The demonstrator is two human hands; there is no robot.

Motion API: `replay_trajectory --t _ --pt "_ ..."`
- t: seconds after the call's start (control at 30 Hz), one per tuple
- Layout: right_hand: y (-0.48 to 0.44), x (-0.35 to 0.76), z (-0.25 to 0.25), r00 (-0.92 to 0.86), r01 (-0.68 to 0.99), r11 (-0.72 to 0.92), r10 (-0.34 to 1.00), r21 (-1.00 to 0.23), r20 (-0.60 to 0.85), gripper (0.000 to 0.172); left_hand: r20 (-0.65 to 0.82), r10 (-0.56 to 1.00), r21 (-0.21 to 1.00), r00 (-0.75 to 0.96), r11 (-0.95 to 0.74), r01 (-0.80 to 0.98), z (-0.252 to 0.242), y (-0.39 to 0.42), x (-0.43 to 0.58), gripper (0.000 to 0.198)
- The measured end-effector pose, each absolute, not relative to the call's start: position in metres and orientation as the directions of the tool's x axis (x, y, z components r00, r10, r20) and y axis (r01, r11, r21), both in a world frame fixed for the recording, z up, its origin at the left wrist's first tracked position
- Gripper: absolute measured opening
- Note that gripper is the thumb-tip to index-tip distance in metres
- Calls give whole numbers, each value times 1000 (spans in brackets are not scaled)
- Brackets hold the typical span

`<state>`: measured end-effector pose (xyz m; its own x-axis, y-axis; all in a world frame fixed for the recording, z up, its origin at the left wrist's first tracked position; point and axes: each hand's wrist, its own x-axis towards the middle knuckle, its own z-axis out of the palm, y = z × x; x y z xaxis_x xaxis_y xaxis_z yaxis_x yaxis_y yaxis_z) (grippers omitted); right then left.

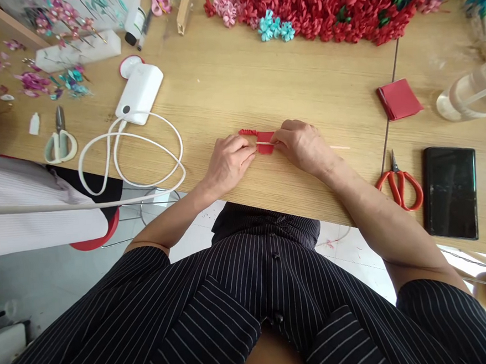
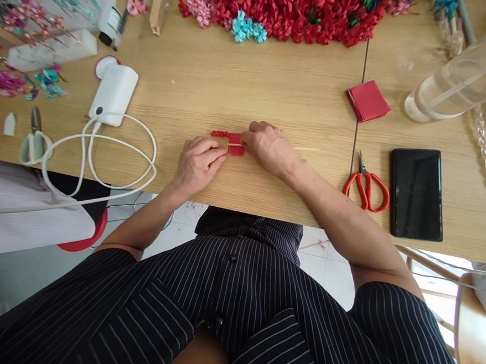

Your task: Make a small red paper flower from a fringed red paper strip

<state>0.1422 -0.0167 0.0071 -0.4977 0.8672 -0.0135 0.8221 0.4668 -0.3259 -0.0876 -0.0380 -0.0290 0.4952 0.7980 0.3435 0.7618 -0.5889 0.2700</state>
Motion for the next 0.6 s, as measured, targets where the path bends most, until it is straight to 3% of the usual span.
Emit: replay_trajectory --t 0.2,0.6 --pt "-17 144 7 -511 817 482 859 -316 -10 29 419 786 304 454 -593 746 -33 -53 -89 19" --pt "-21 144 11 -539 795 502 842 -340 -17 29 437 767 220 469 -597 771 -36 -56 -88 21"
